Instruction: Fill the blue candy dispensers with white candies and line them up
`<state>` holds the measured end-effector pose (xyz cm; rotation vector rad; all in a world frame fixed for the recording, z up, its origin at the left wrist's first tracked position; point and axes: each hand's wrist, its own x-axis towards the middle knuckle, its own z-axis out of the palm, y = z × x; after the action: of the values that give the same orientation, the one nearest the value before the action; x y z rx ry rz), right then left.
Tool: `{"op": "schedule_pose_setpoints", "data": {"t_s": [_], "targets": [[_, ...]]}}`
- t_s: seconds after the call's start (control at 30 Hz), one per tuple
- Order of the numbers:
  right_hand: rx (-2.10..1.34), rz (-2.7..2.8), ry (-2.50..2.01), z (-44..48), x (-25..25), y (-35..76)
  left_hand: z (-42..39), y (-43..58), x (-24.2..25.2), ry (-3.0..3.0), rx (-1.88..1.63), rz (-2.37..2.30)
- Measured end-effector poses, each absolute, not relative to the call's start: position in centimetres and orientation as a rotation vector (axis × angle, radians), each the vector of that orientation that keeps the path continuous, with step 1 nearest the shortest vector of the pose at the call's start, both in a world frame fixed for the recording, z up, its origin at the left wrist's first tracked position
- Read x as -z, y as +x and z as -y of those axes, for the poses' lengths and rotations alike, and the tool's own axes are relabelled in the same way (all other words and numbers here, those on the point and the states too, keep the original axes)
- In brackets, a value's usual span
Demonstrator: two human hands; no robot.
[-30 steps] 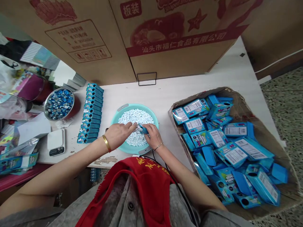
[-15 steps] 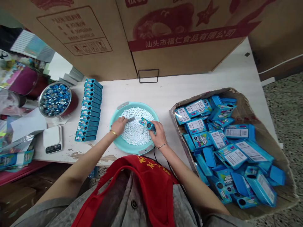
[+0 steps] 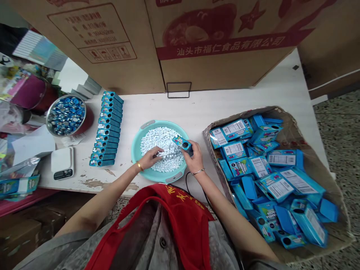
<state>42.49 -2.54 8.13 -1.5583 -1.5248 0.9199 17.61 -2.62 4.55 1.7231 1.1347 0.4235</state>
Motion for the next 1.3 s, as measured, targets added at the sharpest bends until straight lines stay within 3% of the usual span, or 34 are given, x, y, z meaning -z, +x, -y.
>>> {"op": "schedule_pose_setpoints", "data": {"t_s": [0.13,0.27,0.43,0.67,0.8,1.07,1.3], "targets": [[-0.811,1.726,-1.480,2.5,-7.9,41.9,2.0,14.8,-10.2,1.841,-0.439,-1.063],[-0.769,1.956,-1.394,2.8,-7.5,40.7,0.7,14.9,-14.6,2.015,-0.243,-1.059],[-0.756,2.084,-1.326,3.5,-6.8,39.8,0.1,18.5,-18.3,2.193,0.228,-1.269],[-0.766,2.037,-1.332,3.6,-6.5,39.9,0.3,20.8,-21.7,2.384,0.367,-1.286],[-0.760,1.993,-1.380,3.2,-6.5,40.4,-1.2,17.6,-18.8,2.387,0.292,-1.362],[-0.787,1.870,-1.441,2.4,-7.1,41.4,-1.1,16.0,-3.2,2.187,0.255,-1.526],[-0.786,1.758,-1.471,1.6,-7.9,41.5,3.0,21.4,-0.2,1.943,-0.083,-1.241]]}}
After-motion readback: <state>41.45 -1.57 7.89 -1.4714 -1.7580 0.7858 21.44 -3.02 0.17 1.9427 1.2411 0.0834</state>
